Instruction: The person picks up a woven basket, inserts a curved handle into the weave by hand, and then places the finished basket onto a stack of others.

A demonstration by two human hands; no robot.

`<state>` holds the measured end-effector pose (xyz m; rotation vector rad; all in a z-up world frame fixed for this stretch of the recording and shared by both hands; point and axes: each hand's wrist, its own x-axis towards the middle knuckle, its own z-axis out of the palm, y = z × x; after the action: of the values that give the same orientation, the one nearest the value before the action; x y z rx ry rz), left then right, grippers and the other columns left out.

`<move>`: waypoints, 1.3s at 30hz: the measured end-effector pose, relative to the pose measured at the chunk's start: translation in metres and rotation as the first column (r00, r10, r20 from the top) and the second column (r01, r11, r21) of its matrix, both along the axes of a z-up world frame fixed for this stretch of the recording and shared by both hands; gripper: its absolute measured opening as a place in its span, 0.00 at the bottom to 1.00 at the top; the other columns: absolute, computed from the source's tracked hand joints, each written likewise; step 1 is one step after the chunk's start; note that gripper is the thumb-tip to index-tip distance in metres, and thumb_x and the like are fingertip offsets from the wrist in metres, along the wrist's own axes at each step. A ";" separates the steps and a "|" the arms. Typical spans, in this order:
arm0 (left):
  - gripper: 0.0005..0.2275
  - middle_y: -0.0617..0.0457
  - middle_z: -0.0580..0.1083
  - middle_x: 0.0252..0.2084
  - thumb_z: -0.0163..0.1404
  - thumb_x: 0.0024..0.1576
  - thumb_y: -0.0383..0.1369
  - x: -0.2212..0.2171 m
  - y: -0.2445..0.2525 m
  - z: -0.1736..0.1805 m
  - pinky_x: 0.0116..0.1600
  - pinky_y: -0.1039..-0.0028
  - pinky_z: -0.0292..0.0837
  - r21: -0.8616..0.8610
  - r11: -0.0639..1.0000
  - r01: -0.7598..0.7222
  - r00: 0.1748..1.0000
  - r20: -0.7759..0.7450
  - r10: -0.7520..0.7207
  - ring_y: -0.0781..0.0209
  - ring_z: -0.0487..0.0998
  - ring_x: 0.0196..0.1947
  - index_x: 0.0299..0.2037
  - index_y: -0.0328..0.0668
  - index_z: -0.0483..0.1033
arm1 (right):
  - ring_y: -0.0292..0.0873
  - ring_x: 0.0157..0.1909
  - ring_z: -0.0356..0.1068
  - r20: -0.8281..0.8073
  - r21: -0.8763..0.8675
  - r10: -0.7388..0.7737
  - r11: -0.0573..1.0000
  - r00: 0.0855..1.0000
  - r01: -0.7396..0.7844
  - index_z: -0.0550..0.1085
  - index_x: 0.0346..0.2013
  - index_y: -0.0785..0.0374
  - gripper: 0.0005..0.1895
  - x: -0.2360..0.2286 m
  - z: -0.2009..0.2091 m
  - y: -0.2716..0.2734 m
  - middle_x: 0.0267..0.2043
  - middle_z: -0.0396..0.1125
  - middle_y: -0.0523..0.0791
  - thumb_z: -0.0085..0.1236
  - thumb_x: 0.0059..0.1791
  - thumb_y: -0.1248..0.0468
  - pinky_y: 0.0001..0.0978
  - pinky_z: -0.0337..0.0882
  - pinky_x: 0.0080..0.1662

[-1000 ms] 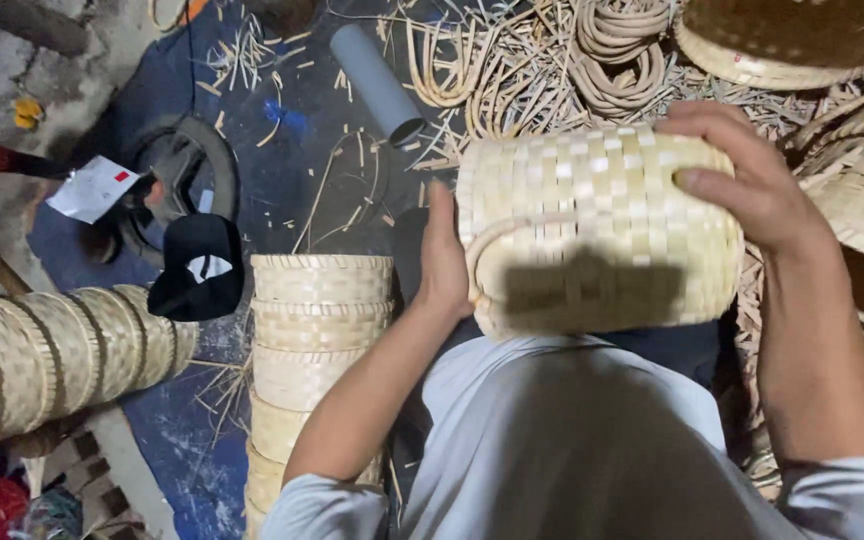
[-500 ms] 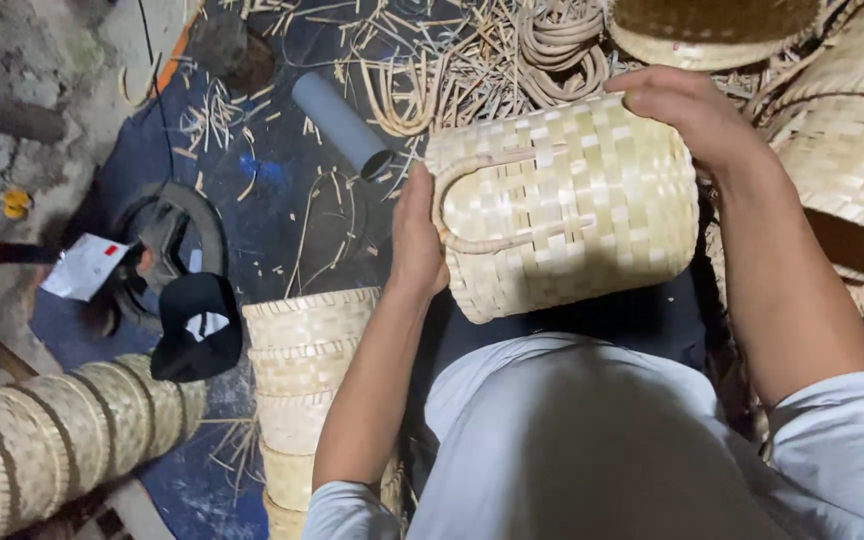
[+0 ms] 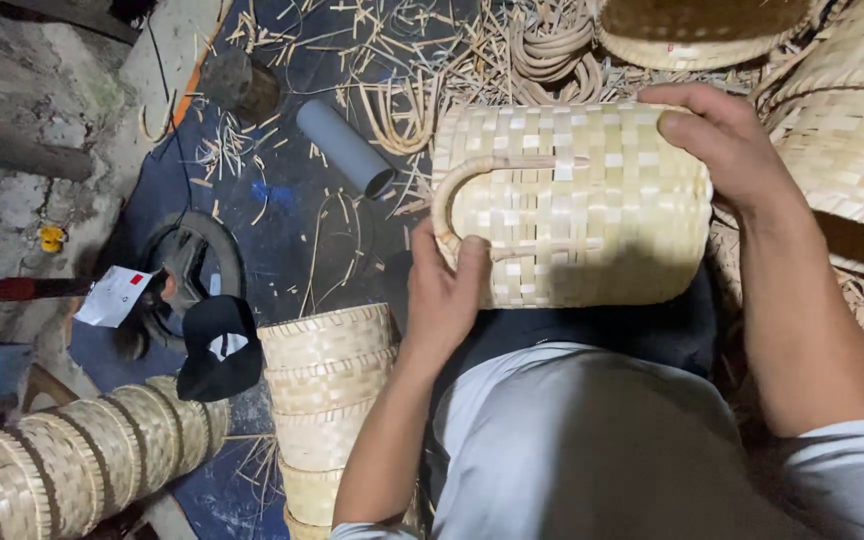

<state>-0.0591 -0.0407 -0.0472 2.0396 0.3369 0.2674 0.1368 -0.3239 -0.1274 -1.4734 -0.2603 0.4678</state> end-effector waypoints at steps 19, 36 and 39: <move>0.12 0.41 0.73 0.38 0.54 0.62 0.35 -0.011 0.001 0.059 0.42 0.56 0.71 0.627 0.775 0.083 0.990 0.038 -0.137 0.41 0.76 0.37 0.50 0.35 0.73 | 0.50 0.79 0.50 0.321 -0.109 0.115 0.991 0.940 -0.084 0.72 0.61 0.62 0.30 -0.045 0.039 -0.005 0.73 0.57 0.51 0.53 0.47 0.52 0.46 0.46 0.76; 0.05 0.41 0.70 0.26 0.51 0.63 0.28 -0.048 0.011 0.045 0.29 0.58 0.68 0.534 0.816 0.221 0.969 -0.028 -0.245 0.42 0.73 0.22 0.39 0.34 0.70 | 0.52 0.76 0.54 0.317 -0.291 0.405 0.902 0.858 -0.319 0.77 0.56 0.54 0.30 -0.032 0.043 0.034 0.71 0.58 0.48 0.53 0.41 0.49 0.49 0.51 0.72; 0.06 0.42 0.70 0.25 0.51 0.63 0.28 -0.046 0.010 0.044 0.28 0.58 0.67 0.552 0.803 0.225 0.969 -0.036 -0.246 0.43 0.72 0.21 0.37 0.34 0.69 | 0.52 0.76 0.54 0.311 -0.252 0.414 0.904 0.856 -0.345 0.76 0.57 0.55 0.30 -0.031 0.044 0.031 0.71 0.59 0.48 0.52 0.43 0.49 0.49 0.51 0.73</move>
<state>-0.1049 -0.0304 -0.0037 2.6196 -0.0374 0.2685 0.1055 -0.2928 -0.0838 -1.6964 -0.8328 0.5502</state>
